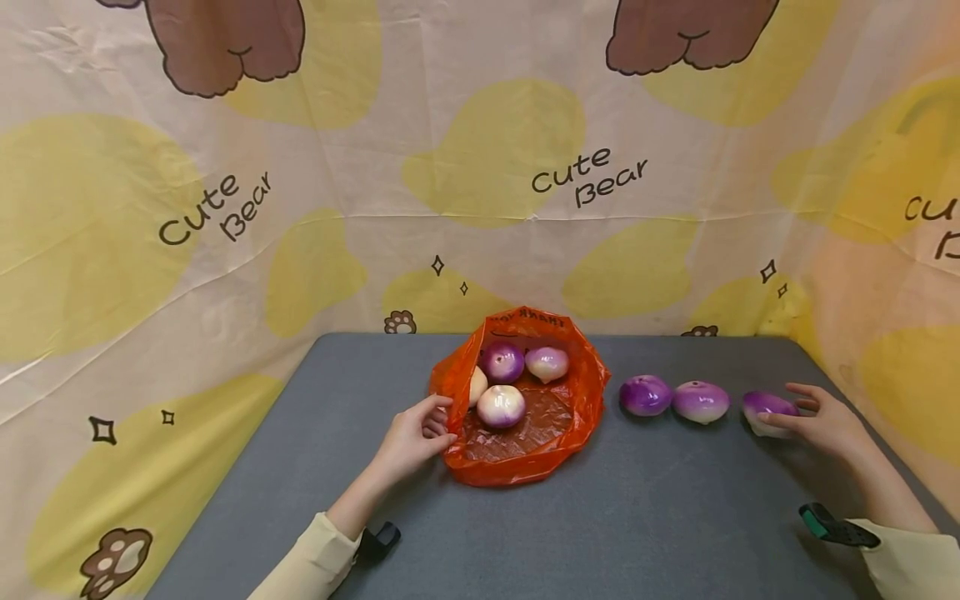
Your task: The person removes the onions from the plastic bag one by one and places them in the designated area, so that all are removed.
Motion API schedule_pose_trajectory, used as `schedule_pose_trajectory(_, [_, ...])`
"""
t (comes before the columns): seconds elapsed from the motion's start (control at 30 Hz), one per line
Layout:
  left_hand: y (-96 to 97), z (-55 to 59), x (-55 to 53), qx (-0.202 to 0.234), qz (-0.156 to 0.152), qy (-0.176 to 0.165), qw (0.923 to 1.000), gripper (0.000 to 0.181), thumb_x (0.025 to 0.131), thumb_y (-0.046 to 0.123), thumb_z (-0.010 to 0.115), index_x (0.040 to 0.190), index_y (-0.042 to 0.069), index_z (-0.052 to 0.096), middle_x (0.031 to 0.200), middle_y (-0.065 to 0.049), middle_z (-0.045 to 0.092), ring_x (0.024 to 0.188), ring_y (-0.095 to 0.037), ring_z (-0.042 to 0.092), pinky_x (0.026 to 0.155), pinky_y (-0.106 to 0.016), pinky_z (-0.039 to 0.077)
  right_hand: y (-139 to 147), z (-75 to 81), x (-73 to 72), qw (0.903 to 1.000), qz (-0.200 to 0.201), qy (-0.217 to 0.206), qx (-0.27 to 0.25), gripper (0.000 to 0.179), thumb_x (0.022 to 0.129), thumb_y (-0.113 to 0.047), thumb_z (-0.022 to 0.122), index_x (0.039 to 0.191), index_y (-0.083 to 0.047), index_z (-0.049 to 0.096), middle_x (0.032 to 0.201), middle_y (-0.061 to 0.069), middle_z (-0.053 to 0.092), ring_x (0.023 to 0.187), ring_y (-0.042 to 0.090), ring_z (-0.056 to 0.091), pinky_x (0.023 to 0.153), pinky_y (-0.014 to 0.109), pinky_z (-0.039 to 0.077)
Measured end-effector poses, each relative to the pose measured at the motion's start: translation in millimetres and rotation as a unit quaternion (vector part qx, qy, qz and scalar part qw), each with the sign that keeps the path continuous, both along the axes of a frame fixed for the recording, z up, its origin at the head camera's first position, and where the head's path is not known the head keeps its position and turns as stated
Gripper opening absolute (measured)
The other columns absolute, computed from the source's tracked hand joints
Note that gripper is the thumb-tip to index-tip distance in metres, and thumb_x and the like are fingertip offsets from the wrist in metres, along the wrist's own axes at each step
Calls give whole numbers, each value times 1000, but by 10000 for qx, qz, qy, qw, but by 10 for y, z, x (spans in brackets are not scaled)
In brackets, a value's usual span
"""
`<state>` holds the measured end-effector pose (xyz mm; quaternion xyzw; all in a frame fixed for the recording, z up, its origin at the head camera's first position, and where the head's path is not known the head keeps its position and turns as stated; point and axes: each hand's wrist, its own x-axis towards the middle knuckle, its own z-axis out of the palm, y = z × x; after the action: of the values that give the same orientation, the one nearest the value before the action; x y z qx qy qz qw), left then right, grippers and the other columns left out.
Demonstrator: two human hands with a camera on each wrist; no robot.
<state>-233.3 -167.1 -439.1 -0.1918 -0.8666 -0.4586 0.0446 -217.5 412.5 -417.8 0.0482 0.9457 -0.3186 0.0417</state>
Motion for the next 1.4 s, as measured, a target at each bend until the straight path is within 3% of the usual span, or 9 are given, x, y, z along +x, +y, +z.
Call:
schedule_pose_trajectory(0.67, [5,11,3,-44,19,39,10000,43,77,4,75,117,9,59,88,-6,64,75,-12,63,68,-22,53,-96,-31,-48,9998,152,125,52,84,90,-46,59,140,12,24,133,47,29,114,61,35,86,67,36])
schedule_pose_trajectory(1.4, [-6,4,-18,52,-16,71,10000,42,76,4,76,115,7,60,87,-7,64,75,-14,63,69,-22,53,-40,-11,29,9998,65,-115,-143,89,91,-49,55,143,11,16,136,46,26,116,60,33,88,64,40])
